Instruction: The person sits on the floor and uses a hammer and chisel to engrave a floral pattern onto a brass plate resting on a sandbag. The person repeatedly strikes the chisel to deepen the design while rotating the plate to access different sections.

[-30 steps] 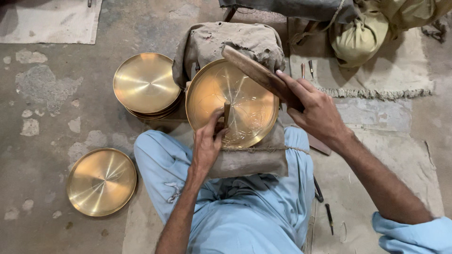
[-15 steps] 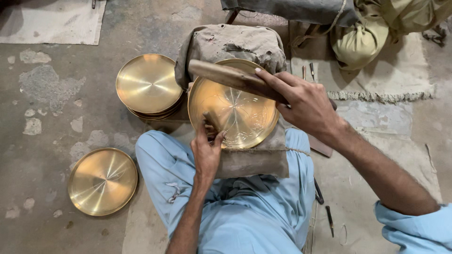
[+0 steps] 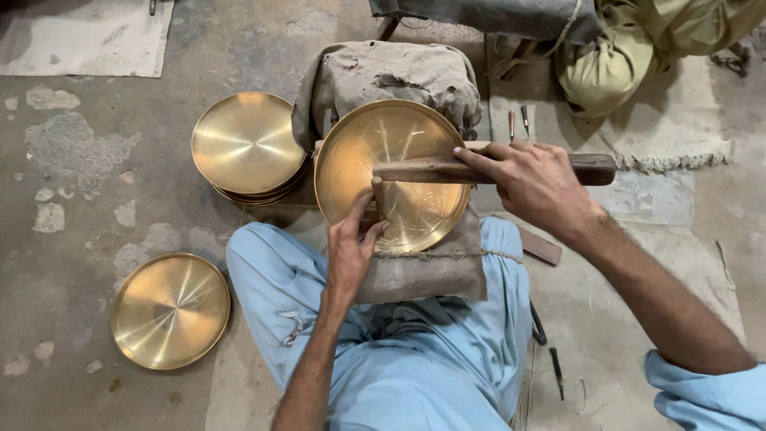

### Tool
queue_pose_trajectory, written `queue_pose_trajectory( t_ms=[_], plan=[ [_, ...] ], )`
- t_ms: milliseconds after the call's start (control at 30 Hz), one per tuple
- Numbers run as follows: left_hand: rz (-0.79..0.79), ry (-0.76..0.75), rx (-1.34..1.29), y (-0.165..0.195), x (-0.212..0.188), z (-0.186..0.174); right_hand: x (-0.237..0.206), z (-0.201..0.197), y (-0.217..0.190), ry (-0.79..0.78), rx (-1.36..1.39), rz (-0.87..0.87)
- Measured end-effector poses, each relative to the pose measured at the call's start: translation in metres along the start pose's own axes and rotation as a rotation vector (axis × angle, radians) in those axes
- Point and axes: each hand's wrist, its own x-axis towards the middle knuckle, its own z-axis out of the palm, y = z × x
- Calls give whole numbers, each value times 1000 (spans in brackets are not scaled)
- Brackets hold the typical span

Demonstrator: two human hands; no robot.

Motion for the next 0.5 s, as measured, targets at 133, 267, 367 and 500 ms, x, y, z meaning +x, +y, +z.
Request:
queue_pose_trajectory(
  t_ms=[133,267,367,500],
  plan=[
    [15,-18,47,-3,0,2,-5,3,4,13,129,91],
    [-38,-28,0,-5,-1,2,-3,-1,7,27,193,78],
    [-47,27,35,-2,-3,2,1,-6,4,107,21,-34],
    [-91,86,67,7,-5,1,10,-11,-8,12,199,61]
  ],
)
